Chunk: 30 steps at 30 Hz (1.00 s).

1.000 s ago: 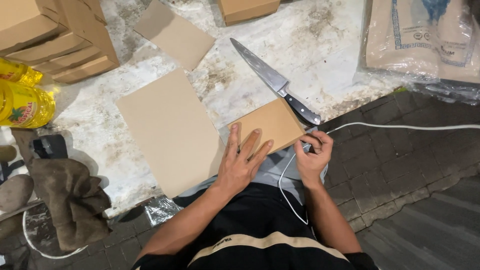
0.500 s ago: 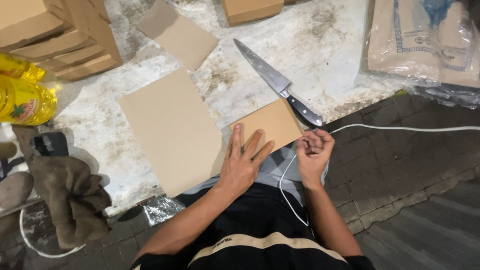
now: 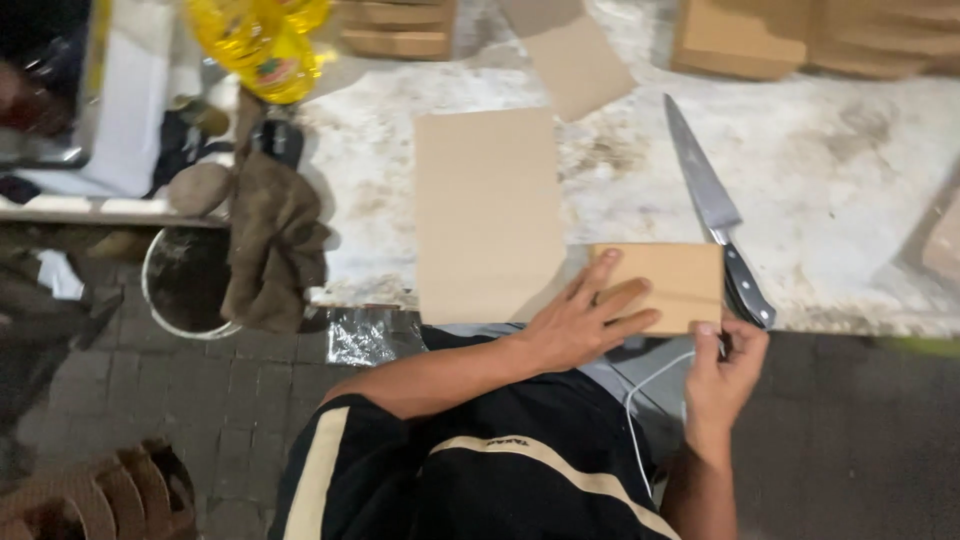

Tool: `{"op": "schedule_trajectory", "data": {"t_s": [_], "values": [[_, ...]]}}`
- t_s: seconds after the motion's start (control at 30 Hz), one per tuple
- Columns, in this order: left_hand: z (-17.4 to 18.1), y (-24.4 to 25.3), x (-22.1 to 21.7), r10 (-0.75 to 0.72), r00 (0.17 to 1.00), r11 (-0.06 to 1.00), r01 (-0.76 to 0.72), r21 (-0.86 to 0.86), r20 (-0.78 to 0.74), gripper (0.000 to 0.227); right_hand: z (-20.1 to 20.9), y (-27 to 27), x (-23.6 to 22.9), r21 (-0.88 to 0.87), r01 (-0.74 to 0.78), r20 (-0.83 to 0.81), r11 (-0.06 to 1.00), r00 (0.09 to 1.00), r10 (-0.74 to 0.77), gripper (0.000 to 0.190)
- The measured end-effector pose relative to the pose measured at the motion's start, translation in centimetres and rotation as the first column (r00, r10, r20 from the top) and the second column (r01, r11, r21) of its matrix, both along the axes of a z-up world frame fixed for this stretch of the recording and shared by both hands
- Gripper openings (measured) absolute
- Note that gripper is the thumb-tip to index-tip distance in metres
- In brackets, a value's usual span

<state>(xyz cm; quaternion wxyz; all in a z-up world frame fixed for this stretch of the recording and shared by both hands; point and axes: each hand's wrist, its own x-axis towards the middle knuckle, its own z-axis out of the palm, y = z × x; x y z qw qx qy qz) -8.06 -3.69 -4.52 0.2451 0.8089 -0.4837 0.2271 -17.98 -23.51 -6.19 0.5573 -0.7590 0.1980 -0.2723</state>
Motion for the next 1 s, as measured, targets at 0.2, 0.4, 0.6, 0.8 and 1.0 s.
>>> {"op": "schedule_trajectory", "data": {"t_s": [0.2, 0.4, 0.6, 0.8, 1.0], "values": [[3.4, 1.2, 0.5, -0.002, 0.999, 1.000, 0.001, -0.017, -0.032, 0.028, 1.0, -0.2, 0.4, 0.271, 0.006, -0.065, 0.962, 0.998, 0.012, 0.012], [9.0, 3.3, 1.8, 0.104, 0.985, 0.994, -0.097, -0.055, 0.140, 0.017, 2.4, 0.8, 2.3, 0.580, -0.120, -0.013, 0.806, 0.988, 0.156, 0.025], [9.5, 6.3, 3.9, 0.046, 0.959, 0.999, -0.043, -0.019, 0.280, 0.031, 3.1, 3.9, 5.9, 0.683, -0.263, 0.175, 0.681, 0.965, 0.197, 0.005], [14.8, 12.9, 12.0, 0.115, 0.920, 0.993, -0.101, -0.056, 0.374, 0.041, 3.8, 6.6, 6.7, 0.646, -0.458, 0.244, 0.611, 0.882, 0.403, 0.029], [19.0, 15.5, 13.3, 0.218, 0.940, 0.975, -0.221, -0.021, 0.262, 0.060, 4.6, 6.6, 6.3, 0.604, -0.508, 0.252, 0.613, 0.852, 0.458, 0.017]]}}
